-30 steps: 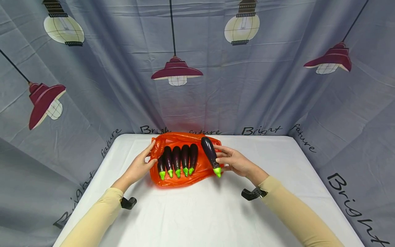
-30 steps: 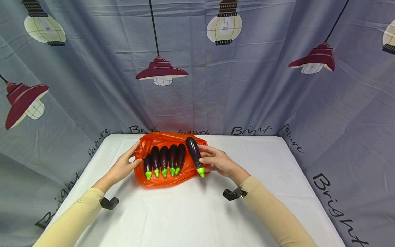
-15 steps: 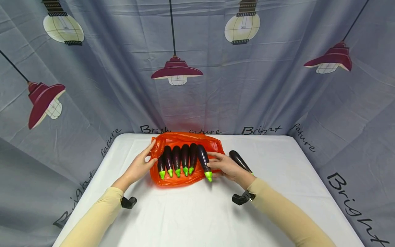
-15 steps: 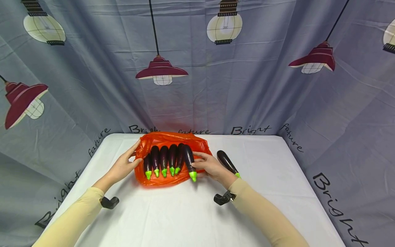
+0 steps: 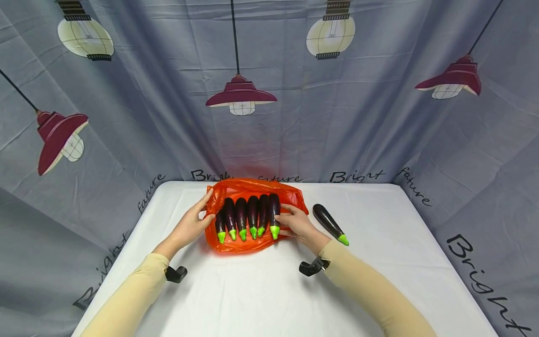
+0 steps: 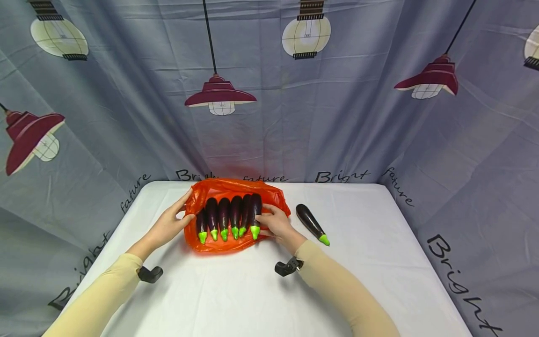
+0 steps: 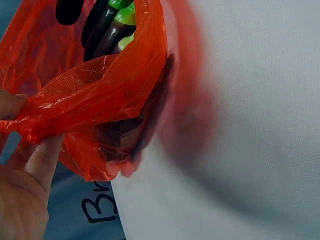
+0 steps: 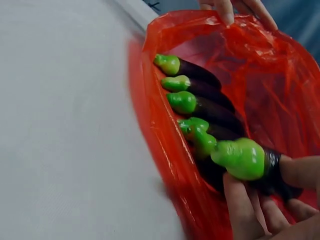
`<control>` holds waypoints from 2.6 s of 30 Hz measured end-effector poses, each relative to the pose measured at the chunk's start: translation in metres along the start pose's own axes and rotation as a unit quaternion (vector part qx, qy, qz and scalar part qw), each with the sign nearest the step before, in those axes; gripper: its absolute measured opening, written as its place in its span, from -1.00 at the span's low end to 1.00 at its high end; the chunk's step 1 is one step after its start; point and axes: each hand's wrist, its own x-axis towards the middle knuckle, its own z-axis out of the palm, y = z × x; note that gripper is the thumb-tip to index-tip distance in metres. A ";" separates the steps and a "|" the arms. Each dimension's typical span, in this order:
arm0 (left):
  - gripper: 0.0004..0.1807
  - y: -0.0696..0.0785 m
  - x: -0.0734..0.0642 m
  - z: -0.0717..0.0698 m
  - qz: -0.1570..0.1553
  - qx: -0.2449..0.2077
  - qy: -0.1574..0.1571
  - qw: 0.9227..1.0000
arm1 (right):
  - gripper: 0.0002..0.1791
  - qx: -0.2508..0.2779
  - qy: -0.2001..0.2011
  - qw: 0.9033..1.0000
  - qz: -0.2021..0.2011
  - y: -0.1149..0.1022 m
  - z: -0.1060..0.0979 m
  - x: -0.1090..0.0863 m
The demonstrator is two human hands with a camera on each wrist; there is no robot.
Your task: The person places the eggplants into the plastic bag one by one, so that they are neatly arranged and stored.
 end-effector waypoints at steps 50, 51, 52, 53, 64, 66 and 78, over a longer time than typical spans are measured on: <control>-0.10 0.001 -0.001 0.000 0.004 -0.002 -0.002 1.000 | -0.33 -0.148 0.148 0.977 -0.035 0.011 0.031 0.025; -0.10 0.001 -0.001 0.000 0.004 -0.002 -0.002 1.000 | -0.33 -0.149 0.148 0.977 -0.036 0.010 0.032 0.023; -0.10 0.002 -0.001 0.000 0.004 -0.003 -0.003 1.000 | -0.33 -0.151 0.148 0.977 -0.038 0.010 0.031 0.022; -0.10 0.002 -0.001 0.000 0.004 -0.003 -0.003 1.000 | -0.33 -0.150 0.147 0.977 -0.039 0.009 0.031 0.021; -0.09 0.003 -0.001 0.001 0.003 -0.007 -0.001 1.000 | -0.31 -0.149 0.145 0.977 -0.053 0.003 0.030 0.012; -0.10 0.003 -0.001 0.001 0.003 -0.008 -0.001 1.000 | -0.32 -0.145 0.141 0.978 -0.053 0.003 0.029 0.012; -0.09 0.003 -0.001 0.001 0.002 0.000 0.001 1.000 | -0.33 -0.153 0.104 0.979 -0.089 -0.003 0.027 0.000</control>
